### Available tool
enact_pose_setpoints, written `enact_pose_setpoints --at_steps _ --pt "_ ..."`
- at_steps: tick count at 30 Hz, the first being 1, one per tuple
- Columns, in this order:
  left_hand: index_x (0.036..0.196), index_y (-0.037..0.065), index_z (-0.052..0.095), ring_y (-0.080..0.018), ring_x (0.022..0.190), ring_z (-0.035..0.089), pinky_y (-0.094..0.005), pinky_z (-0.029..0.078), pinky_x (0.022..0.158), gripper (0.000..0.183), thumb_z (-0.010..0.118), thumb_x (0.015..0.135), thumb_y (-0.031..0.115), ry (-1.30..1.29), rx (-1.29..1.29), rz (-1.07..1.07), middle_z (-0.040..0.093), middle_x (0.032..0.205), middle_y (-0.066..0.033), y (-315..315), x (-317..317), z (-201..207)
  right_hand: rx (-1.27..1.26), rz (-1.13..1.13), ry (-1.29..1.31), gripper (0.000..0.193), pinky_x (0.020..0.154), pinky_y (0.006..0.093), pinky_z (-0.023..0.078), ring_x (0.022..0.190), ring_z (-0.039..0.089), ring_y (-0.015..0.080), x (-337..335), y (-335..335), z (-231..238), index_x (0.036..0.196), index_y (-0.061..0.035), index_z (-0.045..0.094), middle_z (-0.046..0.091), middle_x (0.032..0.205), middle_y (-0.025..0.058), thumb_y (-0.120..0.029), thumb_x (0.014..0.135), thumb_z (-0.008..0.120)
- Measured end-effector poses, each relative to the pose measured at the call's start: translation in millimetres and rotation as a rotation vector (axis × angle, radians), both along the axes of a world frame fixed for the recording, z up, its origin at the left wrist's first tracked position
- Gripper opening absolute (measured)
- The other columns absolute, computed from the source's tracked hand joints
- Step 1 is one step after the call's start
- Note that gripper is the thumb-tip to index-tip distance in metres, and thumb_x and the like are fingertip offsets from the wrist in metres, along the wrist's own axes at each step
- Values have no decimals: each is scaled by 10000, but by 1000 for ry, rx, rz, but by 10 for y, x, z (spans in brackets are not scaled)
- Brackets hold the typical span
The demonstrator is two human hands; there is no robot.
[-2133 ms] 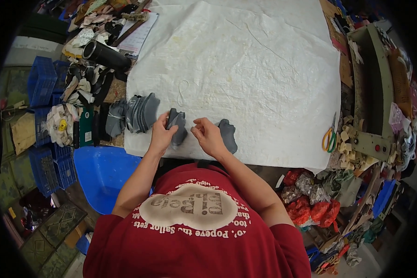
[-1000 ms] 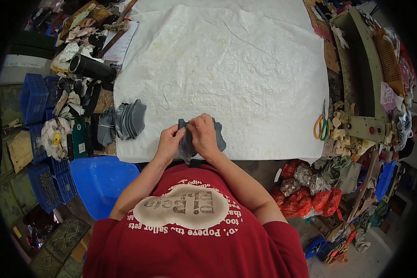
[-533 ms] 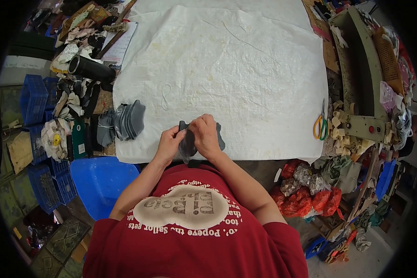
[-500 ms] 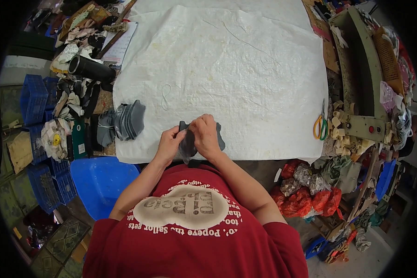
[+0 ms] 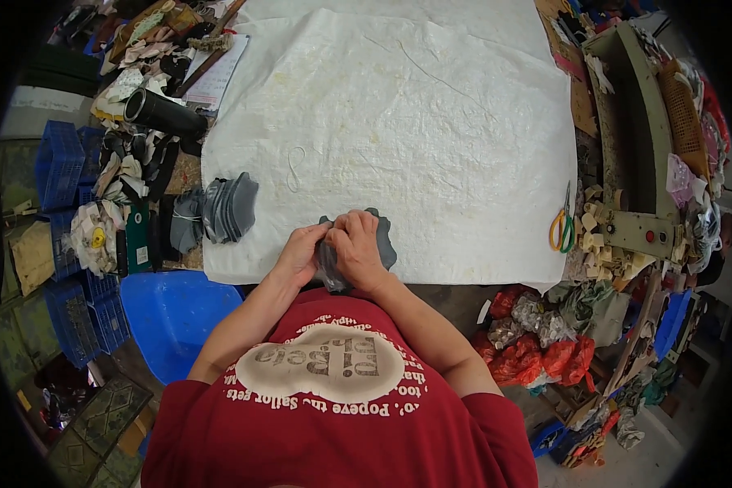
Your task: Sorting and organizing pre-cut shoe components on a workbench.
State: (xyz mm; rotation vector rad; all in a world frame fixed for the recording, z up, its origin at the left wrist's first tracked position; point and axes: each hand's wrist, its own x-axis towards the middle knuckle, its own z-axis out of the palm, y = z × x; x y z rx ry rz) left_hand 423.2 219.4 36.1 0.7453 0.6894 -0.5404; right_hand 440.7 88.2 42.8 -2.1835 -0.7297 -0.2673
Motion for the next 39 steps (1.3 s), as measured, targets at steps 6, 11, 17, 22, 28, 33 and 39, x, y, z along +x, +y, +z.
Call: enact_pose_setpoints --at_steps 6,11,17,22,28,33,39 --pt "899 -1 590 -107 665 565 -256 462 594 157 526 879 140 14 111 84 603 795 -44 65 72 -73 -7 133 26 193 802 381 293 844 457 235 -44 -4 108 766 -107 505 493 800 21 -4 630 595" --pt "896 -4 591 -125 663 566 -261 466 609 164 511 888 138 23 170 252 608 800 -56 64 140 -150 -73 221 164 207 796 387 280 797 459 228 -125 -243 212 748 -113 486 505 775 19 29 619 564" --pt "944 -16 575 -130 757 570 -278 471 670 213 498 912 180 -84 287 350 610 870 -66 333 307 -305 -380 167 545 205 786 419 325 855 460 259 -645 -1260 -64 790 -98 504 522 839 59 23 629 546" --pt "980 -14 560 -129 793 571 -264 462 722 232 478 924 196 -84 168 237 606 901 -63 169 308 -178 -877 49 547 231 827 416 353 1005 436 304 -1097 -1904 -68 913 -94 574 492 1035 111 -31 692 561" --pt "1039 4 536 -139 814 575 -274 464 749 250 468 930 219 -30 67 22 600 929 -54 -189 238 -48 17 -330 732 150 663 298 460 732 599 204 -420 -973 275 859 12 573 602 795 124 -134 835 600" --pt "1064 17 526 -142 851 559 -313 462 761 248 469 929 217 18 55 87 583 971 -47 -331 287 26 87 -393 870 314 575 256 449 624 548 125 -426 -493 252 949 10 493 562 681 89 -164 775 690" --pt "1009 13 552 -136 791 560 -310 471 730 216 464 929 194 8 91 127 592 914 -47 -328 239 -19 436 -458 1012 339 583 220 417 631 504 86 -504 -501 -74 1048 -20 415 518 722 31 2 786 630"
